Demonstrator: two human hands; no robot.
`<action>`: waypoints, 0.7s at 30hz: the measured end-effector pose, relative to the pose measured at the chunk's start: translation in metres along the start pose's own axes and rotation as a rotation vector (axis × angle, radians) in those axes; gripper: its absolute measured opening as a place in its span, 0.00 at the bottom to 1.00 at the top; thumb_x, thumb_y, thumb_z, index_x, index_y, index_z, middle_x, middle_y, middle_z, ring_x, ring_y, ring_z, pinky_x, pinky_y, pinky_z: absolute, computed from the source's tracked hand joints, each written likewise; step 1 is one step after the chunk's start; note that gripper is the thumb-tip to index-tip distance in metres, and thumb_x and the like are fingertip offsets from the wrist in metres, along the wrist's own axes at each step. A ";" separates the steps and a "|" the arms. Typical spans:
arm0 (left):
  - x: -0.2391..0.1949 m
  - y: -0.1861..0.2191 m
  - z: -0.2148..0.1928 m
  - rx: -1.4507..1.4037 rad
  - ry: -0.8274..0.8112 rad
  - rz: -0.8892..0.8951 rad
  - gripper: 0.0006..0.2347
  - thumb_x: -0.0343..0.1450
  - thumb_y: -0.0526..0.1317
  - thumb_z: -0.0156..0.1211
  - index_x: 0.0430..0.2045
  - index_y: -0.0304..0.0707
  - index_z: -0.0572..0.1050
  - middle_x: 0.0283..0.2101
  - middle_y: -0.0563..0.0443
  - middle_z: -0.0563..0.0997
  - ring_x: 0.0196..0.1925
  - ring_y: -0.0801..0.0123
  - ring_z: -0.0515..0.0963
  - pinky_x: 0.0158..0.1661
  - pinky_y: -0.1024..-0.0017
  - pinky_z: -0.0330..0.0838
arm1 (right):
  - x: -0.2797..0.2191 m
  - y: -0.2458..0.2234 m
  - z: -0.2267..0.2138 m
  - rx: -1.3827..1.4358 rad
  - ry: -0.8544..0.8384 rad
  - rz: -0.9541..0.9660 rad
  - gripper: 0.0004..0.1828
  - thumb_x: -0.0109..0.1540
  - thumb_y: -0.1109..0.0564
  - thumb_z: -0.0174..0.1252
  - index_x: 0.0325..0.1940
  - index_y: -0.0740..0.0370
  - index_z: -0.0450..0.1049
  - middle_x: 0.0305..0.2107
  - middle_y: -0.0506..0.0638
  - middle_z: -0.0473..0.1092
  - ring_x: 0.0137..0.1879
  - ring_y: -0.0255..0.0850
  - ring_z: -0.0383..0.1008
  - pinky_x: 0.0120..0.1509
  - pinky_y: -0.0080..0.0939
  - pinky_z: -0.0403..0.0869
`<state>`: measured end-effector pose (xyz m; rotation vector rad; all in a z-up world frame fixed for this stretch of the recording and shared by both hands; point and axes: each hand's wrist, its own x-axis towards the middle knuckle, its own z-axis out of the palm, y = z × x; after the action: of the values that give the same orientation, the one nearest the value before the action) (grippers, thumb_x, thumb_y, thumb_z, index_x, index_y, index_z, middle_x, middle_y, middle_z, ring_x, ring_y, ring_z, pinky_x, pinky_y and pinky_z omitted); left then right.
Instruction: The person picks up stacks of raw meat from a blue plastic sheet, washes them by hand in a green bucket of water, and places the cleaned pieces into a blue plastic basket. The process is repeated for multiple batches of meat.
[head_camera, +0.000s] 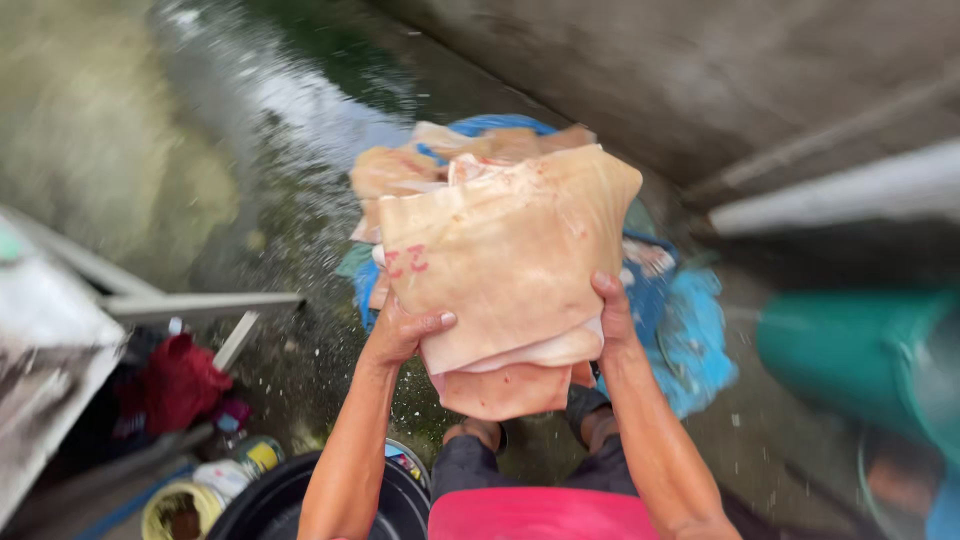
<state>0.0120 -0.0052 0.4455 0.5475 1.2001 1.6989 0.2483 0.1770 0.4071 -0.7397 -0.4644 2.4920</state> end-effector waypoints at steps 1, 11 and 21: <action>0.004 -0.001 0.018 0.008 -0.040 -0.048 0.40 0.55 0.33 0.75 0.65 0.34 0.61 0.58 0.48 0.75 0.60 0.62 0.76 0.62 0.62 0.71 | -0.017 -0.010 -0.010 0.016 0.067 -0.044 0.48 0.50 0.44 0.69 0.70 0.67 0.63 0.56 0.62 0.71 0.59 0.53 0.75 0.67 0.53 0.73; 0.044 -0.070 0.252 0.100 -0.401 -0.334 0.34 0.57 0.31 0.73 0.60 0.27 0.67 0.54 0.42 0.79 0.55 0.57 0.80 0.57 0.60 0.75 | -0.193 -0.143 -0.125 0.214 0.282 -0.385 0.48 0.51 0.44 0.69 0.69 0.68 0.63 0.56 0.62 0.72 0.59 0.52 0.75 0.68 0.51 0.73; 0.042 -0.193 0.517 0.084 -0.720 -0.477 0.42 0.54 0.32 0.72 0.66 0.28 0.59 0.59 0.42 0.75 0.61 0.56 0.76 0.61 0.60 0.71 | -0.359 -0.249 -0.290 0.312 0.553 -0.634 0.43 0.54 0.44 0.65 0.67 0.70 0.65 0.56 0.63 0.72 0.60 0.53 0.74 0.68 0.52 0.73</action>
<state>0.4809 0.2871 0.4819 0.7671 0.7847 0.9226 0.7690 0.2362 0.4355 -0.9297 -0.0761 1.6314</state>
